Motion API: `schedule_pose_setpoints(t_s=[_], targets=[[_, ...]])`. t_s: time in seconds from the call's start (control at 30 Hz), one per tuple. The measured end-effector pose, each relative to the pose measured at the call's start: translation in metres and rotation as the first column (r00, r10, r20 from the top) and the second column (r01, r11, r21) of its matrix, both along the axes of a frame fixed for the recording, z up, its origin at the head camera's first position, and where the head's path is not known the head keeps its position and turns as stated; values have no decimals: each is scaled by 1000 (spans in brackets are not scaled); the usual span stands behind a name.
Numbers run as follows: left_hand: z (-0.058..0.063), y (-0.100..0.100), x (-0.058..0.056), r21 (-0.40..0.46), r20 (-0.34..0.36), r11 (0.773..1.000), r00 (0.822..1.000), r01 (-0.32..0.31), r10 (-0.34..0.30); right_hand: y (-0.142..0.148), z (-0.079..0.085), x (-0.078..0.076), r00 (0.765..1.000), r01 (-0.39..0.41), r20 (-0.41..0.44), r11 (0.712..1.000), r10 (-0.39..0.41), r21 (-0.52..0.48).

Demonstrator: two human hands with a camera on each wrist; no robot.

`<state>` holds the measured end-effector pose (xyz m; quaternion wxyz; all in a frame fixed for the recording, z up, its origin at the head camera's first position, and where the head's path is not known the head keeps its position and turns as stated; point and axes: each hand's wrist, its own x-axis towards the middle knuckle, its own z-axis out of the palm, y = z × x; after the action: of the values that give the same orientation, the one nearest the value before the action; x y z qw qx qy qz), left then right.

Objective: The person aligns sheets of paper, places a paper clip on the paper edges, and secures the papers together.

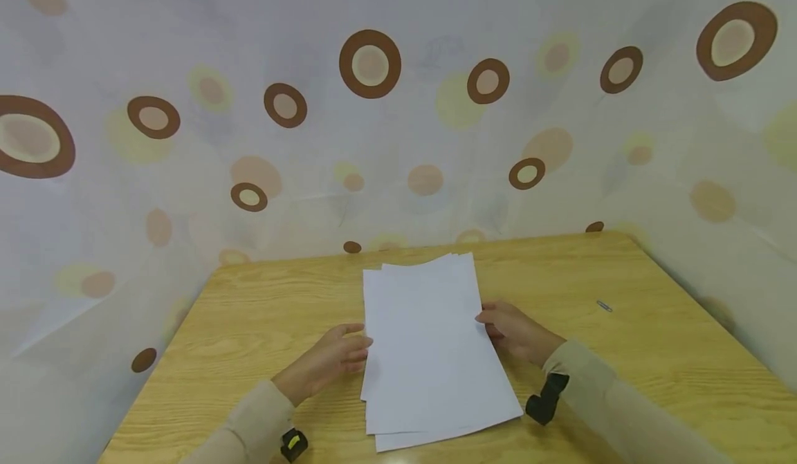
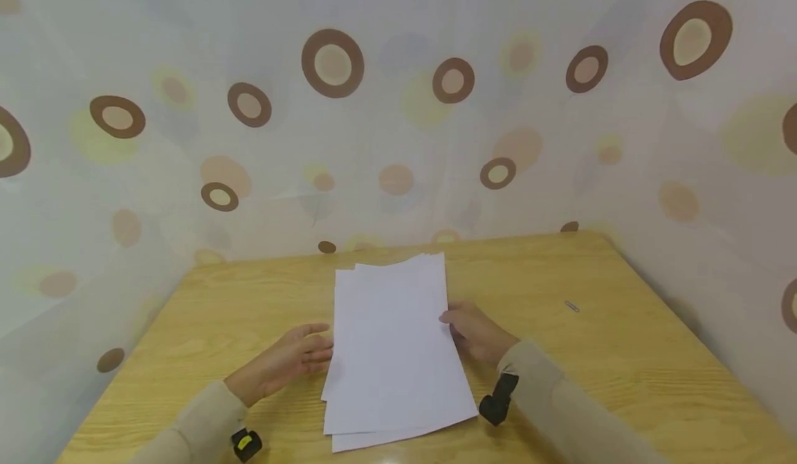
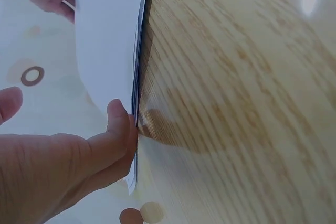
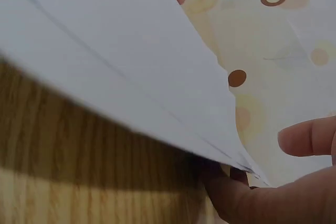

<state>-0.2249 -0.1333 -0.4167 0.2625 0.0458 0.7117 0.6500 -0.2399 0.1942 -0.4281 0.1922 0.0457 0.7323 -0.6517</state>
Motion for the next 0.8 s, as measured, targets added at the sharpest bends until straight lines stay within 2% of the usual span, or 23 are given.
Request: schedule_pose_setpoints(t_s=[0.17, 0.3, 0.5, 0.8], targets=[[-1, 1, 4, -1, -13, 1000, 1000, 23, -23, -2, -9, 3, 998, -56, -9, 998, 56, 6], [-3, 2, 4, 8, -18, 999, 999, 48, -48, -3, -13, 4, 997, -58, -39, 998, 59, 29], [-4, 5, 3, -3, -21, 999, 999, 34, -34, -5, -13, 3, 997, -33, -65, 998, 36, 49], [2, 13, 8, -109, -70, 994, 997, 21, -29, -9, -6, 0, 994, 35, -108, 996, -26, 79]])
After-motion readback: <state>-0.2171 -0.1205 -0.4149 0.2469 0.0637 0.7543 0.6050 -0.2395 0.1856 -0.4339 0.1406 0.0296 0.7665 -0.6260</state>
